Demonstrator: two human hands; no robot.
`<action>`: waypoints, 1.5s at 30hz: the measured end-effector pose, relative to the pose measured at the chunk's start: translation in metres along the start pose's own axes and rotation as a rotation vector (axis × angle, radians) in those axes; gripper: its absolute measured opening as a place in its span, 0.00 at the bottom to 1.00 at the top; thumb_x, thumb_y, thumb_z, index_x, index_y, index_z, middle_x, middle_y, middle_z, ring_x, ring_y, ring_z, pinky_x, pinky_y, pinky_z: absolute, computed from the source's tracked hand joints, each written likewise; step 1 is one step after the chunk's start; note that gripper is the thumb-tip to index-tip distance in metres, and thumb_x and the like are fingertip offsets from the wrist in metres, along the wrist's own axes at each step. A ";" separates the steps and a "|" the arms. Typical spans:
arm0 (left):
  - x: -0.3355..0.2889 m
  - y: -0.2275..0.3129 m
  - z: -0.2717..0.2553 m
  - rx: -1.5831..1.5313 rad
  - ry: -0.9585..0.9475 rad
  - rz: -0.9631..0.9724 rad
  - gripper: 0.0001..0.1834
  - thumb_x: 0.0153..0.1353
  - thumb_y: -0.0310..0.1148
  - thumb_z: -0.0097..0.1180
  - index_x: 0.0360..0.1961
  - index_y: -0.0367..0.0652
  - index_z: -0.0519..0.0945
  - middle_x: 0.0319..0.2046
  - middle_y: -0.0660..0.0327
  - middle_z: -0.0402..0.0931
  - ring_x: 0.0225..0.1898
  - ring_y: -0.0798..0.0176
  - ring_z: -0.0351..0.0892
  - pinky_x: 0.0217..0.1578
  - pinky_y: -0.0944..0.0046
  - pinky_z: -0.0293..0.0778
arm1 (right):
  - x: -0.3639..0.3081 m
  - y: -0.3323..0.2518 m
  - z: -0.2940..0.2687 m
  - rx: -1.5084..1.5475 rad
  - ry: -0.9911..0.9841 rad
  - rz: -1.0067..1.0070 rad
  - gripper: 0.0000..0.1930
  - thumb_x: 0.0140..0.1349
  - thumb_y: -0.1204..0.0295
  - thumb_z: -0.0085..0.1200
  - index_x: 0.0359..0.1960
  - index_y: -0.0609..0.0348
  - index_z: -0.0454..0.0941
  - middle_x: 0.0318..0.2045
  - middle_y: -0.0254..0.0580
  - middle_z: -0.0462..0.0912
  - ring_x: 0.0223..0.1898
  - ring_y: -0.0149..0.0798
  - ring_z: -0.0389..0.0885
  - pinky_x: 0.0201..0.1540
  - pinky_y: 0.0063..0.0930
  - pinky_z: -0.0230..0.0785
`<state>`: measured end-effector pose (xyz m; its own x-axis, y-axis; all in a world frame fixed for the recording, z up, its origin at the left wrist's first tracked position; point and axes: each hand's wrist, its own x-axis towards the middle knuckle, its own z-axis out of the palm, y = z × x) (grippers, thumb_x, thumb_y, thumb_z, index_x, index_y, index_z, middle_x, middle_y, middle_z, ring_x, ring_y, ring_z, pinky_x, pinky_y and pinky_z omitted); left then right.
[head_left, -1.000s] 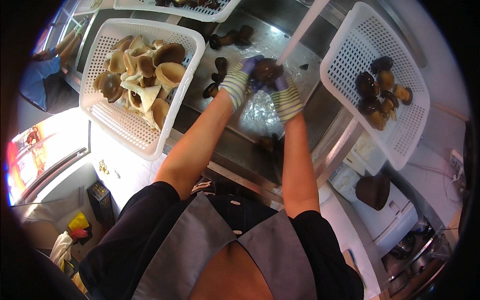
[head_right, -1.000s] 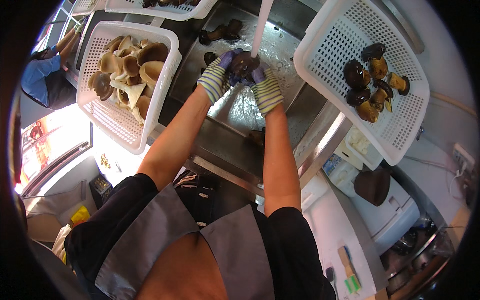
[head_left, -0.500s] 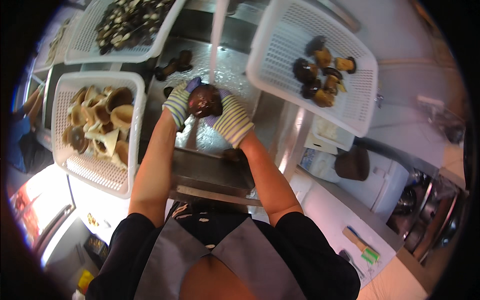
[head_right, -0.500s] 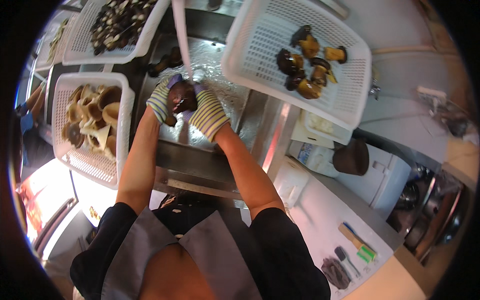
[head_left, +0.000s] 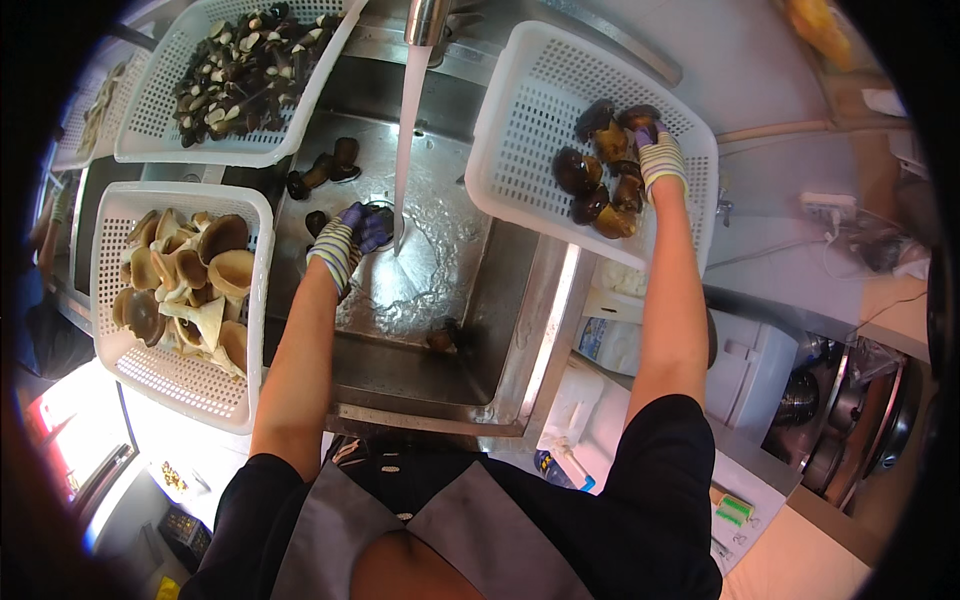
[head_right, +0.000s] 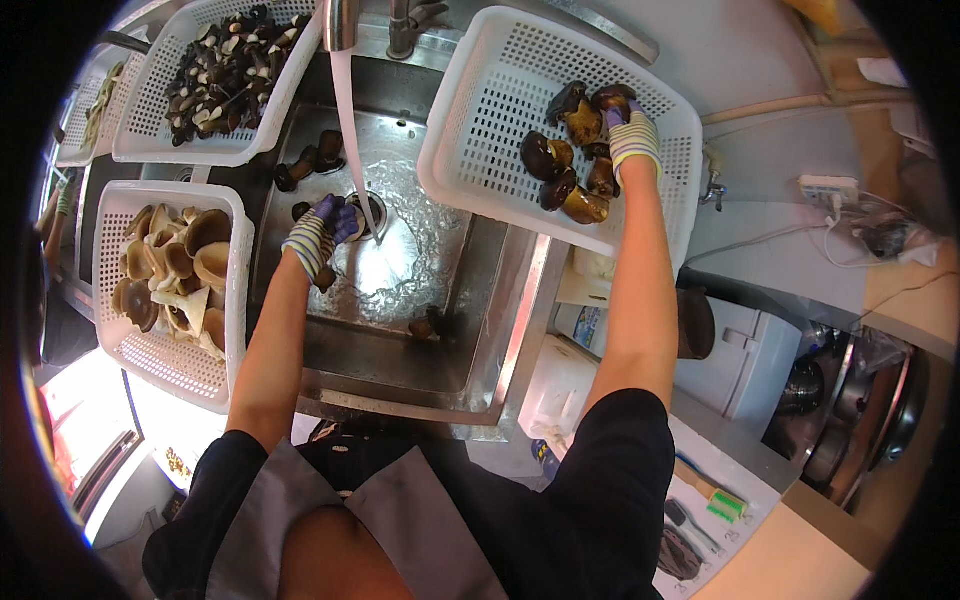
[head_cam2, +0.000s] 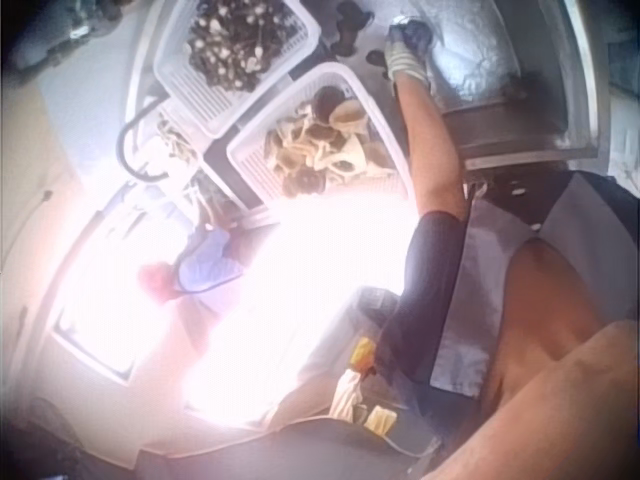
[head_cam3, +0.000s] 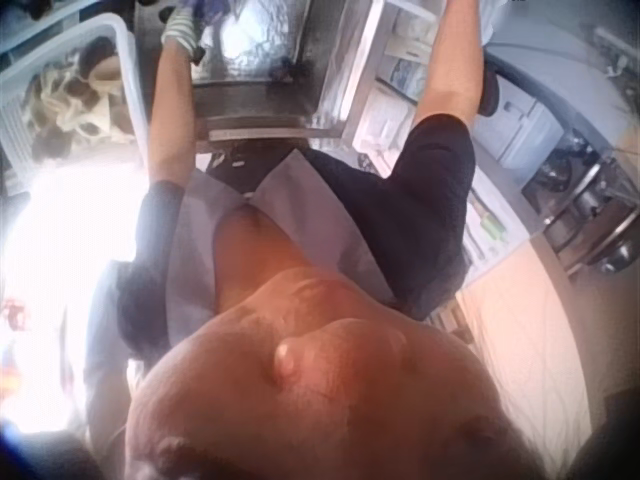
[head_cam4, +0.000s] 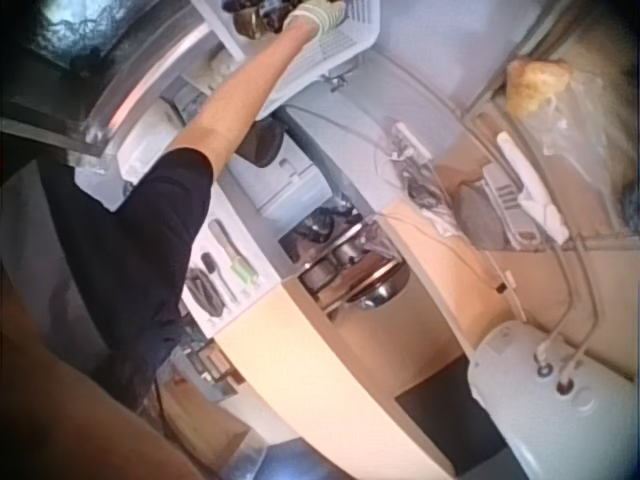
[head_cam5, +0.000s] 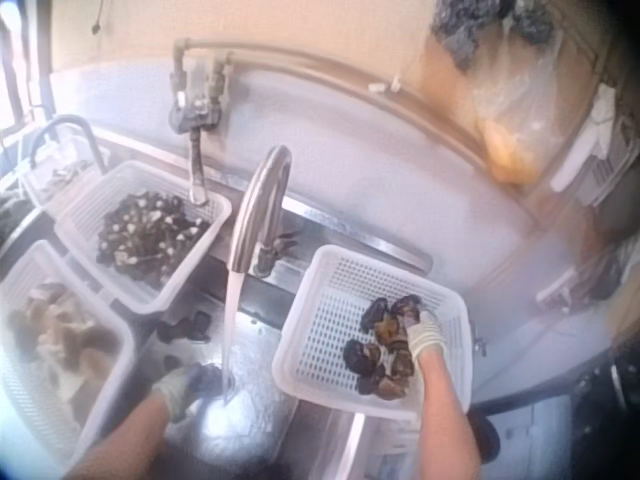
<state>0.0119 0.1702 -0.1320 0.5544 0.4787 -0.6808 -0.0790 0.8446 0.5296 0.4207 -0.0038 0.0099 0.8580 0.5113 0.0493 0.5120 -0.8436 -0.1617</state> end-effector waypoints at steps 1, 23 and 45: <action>0.009 -0.005 -0.011 0.056 0.109 -0.016 0.14 0.57 0.38 0.50 0.40 0.40 0.71 0.32 0.56 0.75 0.30 0.60 0.76 0.31 0.64 0.76 | 0.004 0.007 0.008 0.021 -0.041 -0.025 0.23 0.57 0.61 0.45 0.53 0.57 0.64 0.50 0.54 0.68 0.51 0.51 0.66 0.53 0.33 0.59; 0.035 -0.088 -0.120 1.076 0.641 0.013 0.16 0.54 0.39 0.46 0.41 0.42 0.70 0.40 0.56 0.73 0.45 0.61 0.70 0.44 0.61 0.65 | -0.248 -0.127 -0.006 1.004 -0.109 -0.613 0.10 0.51 0.83 0.48 0.34 0.57 0.75 0.36 0.40 0.78 0.36 0.39 0.76 0.40 0.28 0.68; 0.023 -0.045 -0.008 0.291 0.322 0.306 0.18 0.59 0.44 0.45 0.41 0.40 0.73 0.34 0.60 0.74 0.33 0.66 0.72 0.38 0.66 0.69 | -0.246 -0.209 0.206 1.295 -0.594 -0.136 0.19 0.51 0.73 0.53 0.45 0.66 0.67 0.37 0.40 0.75 0.38 0.34 0.72 0.41 0.26 0.66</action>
<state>0.0211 0.1454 -0.1752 0.2557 0.7809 -0.5699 0.0612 0.5752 0.8157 0.0940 0.0804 -0.1716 0.4962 0.8390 -0.2232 -0.0877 -0.2073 -0.9743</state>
